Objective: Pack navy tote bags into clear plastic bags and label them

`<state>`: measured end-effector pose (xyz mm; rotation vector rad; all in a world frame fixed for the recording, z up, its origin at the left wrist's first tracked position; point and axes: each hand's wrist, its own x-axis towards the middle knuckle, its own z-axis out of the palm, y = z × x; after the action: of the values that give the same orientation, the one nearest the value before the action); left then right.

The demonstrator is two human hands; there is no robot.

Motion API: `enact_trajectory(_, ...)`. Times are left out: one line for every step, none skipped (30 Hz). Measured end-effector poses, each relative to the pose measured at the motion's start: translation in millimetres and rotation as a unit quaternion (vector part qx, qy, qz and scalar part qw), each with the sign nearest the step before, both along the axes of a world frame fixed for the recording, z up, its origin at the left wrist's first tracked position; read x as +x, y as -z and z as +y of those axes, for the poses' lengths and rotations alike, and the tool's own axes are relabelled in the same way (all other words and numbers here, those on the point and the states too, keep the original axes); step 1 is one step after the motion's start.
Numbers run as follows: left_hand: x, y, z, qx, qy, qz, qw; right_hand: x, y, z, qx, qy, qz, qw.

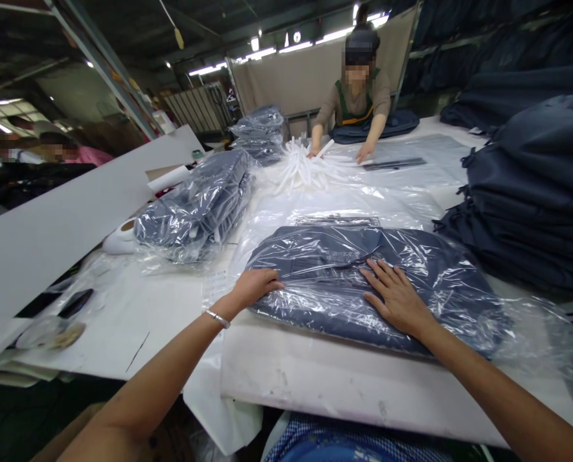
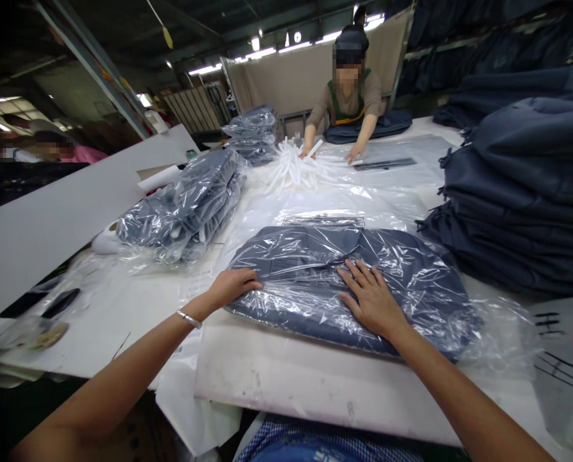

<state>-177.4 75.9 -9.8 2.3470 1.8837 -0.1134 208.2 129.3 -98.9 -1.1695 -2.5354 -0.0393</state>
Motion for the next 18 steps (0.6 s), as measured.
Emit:
enact_trajectory(-3.3, 5.9, 0.3, 0.013, -0.008, -0.005, 1.0, -0.6, -0.1, -0.3, 0.002, 0.004, 0.002, 1.0)
enact_trajectory(-5.9, 11.1, 1.0, 0.026, -0.018, -0.011, 0.999, -1.1, -0.2, -0.6, 0.005, 0.008, 0.003, 1.0)
enact_trajectory(-7.9, 15.6, 2.1, 0.037, -0.026, -0.019, 0.999, -1.6, -0.4, -0.8, 0.008, 0.012, 0.003, 1.0)
enact_trajectory(-9.5, 19.4, 3.6, 0.042, -0.031, -0.027, 0.998, -2.1, -0.5, -1.0, 0.011, 0.016, 0.003, 1.0)
enact_trajectory(-10.8, 22.4, 5.5, 0.041, -0.034, -0.035, 0.998, -2.5, -0.6, -1.0, 0.014, 0.018, 0.002, 1.0)
enact_trajectory(-12.2, 24.7, 7.8, 0.036, -0.036, -0.044, 0.998, -2.7, -0.8, -1.0, 0.014, 0.019, 0.0, 1.0)
enact_trajectory(-13.8, 26.3, 10.5, 0.027, -0.036, -0.053, 0.998, -3.0, -1.1, -0.9, 0.014, 0.018, -0.003, 1.0)
enact_trajectory(-15.8, 27.0, 13.2, 0.018, -0.034, -0.06, 0.997, -3.1, -1.4, -0.7, 0.013, 0.017, -0.006, 1.0)
enact_trajectory(-18.0, 27.3, 15.8, 0.009, -0.032, -0.064, 0.997, -3.1, -1.8, -0.4, 0.011, 0.017, -0.008, 1.0)
enact_trajectory(-20.1, 27.1, 18.0, 0.002, -0.029, -0.068, 0.997, -3.1, -2.1, -0.1, 0.009, 0.016, -0.01, 1.0)
enact_trajectory(-22.0, 27.0, 19.7, -0.002, -0.026, -0.068, 0.997, -2.8, -2.4, 0.2, 0.007, 0.015, -0.012, 1.0)
enact_trajectory(-23.2, 27.0, 20.6, -0.002, -0.026, -0.064, 0.998, -2.3, -2.6, 0.5, 0.006, 0.016, -0.011, 1.0)
enact_trajectory(-23.8, 27.4, 20.9, 0.004, -0.03, -0.058, 0.998, -1.5, -2.5, 0.9, 0.004, 0.015, -0.01, 1.0)
enact_trajectory(-23.6, 28.4, 20.5, 0.014, -0.038, -0.049, 0.998, -0.4, -2.1, 1.4, 0.002, 0.015, -0.008, 1.0)
enact_trajectory(-22.8, 29.8, 19.8, 0.025, -0.05, -0.039, 0.998, 0.8, -1.5, 2.1, 0.0, 0.014, -0.004, 1.0)
enact_trajectory(-21.5, 31.6, 19.0, 0.037, -0.064, -0.029, 0.997, 2.0, -0.6, 3.0, -0.003, 0.013, 0.0, 1.0)
enact_trajectory(-19.9, 33.6, 18.3, 0.047, -0.078, -0.021, 0.996, 3.0, 0.5, 4.3, -0.008, 0.012, 0.005, 1.0)
enact_trajectory(-18.2, 35.6, 17.9, 0.056, -0.09, -0.013, 0.994, 3.6, 1.6, 5.8, -0.013, 0.012, 0.008, 1.0)
